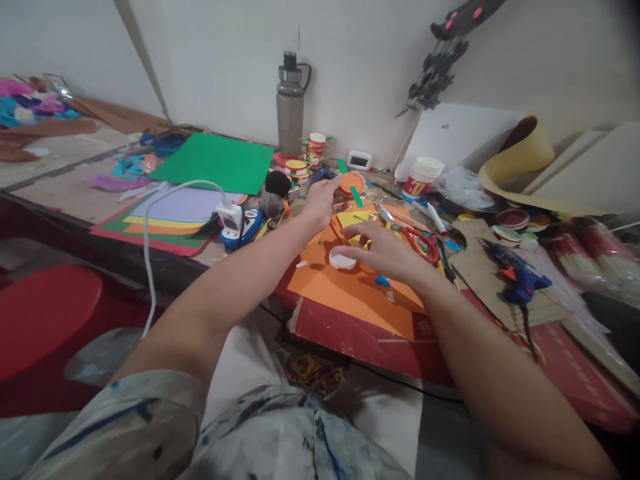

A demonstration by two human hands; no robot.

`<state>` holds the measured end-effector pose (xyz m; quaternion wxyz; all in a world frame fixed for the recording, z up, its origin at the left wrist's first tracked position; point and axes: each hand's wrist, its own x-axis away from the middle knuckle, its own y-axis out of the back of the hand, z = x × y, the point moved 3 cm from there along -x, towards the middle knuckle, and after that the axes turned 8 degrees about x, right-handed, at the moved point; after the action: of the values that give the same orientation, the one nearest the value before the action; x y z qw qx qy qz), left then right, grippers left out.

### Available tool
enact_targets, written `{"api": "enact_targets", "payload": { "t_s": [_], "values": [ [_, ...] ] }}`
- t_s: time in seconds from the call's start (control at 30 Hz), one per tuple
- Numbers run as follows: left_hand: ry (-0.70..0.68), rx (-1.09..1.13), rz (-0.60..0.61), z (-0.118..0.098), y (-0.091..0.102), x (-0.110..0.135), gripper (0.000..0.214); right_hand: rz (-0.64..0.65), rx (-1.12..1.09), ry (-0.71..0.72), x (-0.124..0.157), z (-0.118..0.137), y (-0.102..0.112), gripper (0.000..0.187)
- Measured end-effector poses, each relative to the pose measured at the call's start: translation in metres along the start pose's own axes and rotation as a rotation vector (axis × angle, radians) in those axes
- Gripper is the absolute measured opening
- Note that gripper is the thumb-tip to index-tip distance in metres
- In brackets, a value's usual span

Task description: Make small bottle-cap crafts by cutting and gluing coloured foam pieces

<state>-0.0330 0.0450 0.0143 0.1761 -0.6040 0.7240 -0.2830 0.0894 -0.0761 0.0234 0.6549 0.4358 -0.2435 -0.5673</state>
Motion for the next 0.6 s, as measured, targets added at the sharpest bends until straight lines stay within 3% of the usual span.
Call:
{"api": "enact_targets", "payload": {
  "t_s": [0.17, 0.33, 0.43, 0.6],
  "values": [
    [0.002, 0.056, 0.037, 0.002, 0.000, -0.005, 0.024, 0.151, 0.207, 0.164, 0.008, 0.017, -0.007, 0.031],
    [0.031, 0.064, 0.114, 0.005, -0.002, -0.006, 0.017, 0.159, 0.191, 0.198, 0.009, 0.019, -0.006, 0.027],
    [0.054, 0.065, 0.132, 0.006, -0.003, -0.006, 0.016, 0.076, 0.137, 0.144, 0.007, 0.013, -0.001, 0.035],
    [0.092, 0.099, 0.143, 0.006, -0.007, -0.003, 0.018, -0.182, 0.037, 0.088, 0.001, -0.007, 0.007, 0.040]
  ]
}}
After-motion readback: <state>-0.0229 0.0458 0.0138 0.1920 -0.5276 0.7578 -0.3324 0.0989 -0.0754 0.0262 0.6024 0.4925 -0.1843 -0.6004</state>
